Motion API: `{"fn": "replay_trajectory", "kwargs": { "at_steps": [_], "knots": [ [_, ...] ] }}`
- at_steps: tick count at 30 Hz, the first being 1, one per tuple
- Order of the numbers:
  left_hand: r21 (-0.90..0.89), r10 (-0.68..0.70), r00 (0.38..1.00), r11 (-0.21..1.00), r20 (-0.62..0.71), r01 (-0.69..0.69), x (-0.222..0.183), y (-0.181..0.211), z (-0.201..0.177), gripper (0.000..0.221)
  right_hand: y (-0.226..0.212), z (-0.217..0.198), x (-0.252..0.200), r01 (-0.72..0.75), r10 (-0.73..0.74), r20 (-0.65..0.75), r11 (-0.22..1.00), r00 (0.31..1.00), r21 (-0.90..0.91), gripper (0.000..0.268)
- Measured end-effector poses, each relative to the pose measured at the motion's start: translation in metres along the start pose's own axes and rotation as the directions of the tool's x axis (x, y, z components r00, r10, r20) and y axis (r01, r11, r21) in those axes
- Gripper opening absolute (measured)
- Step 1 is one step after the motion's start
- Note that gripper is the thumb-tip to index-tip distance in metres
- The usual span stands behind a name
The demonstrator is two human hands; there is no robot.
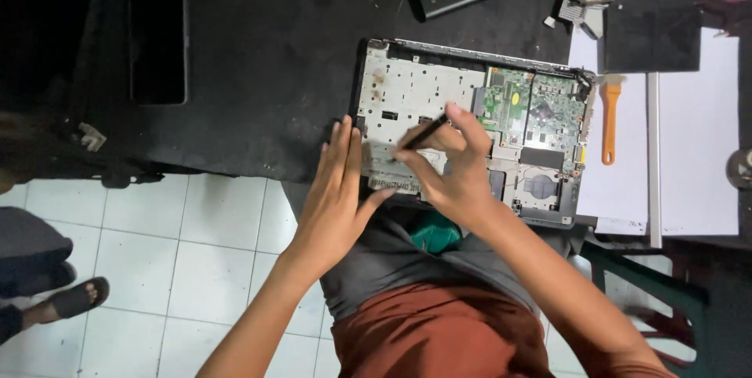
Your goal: Removing screws from a laptop motherboard and chassis using a screwdriver to disassemble the device.
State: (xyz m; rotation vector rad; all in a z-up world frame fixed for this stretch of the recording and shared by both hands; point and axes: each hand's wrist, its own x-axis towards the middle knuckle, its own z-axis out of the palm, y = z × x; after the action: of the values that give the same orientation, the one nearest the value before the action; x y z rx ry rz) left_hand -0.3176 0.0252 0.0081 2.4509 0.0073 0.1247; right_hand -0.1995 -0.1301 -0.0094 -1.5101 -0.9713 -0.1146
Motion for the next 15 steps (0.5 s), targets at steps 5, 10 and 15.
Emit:
{"fn": "replay_trajectory", "kwargs": {
  "at_steps": [5, 10, 15],
  "knots": [
    [-0.006, 0.169, 0.986, 0.986, -0.004, -0.169, 0.013, -0.006, 0.012, 0.077, -0.011, -0.019, -0.038, 0.028, -0.028, -0.006, 0.999, 1.000, -0.024, 0.084],
    [0.102, 0.193, 0.981, 0.976, -0.013, -0.190, 0.025, -0.003, 0.029, 0.058, -0.006, -0.022, -0.066, 0.022, -0.026, -0.033, 0.995, 0.999, -0.101, 0.075],
    [0.185, 0.155, 0.988, 0.971, -0.014, -0.150, 0.024, -0.008, 0.039, 0.059, -0.013, -0.023, -0.062, 0.035, -0.037, -0.012, 0.990, 0.999, -0.134, 0.075]
  ]
}}
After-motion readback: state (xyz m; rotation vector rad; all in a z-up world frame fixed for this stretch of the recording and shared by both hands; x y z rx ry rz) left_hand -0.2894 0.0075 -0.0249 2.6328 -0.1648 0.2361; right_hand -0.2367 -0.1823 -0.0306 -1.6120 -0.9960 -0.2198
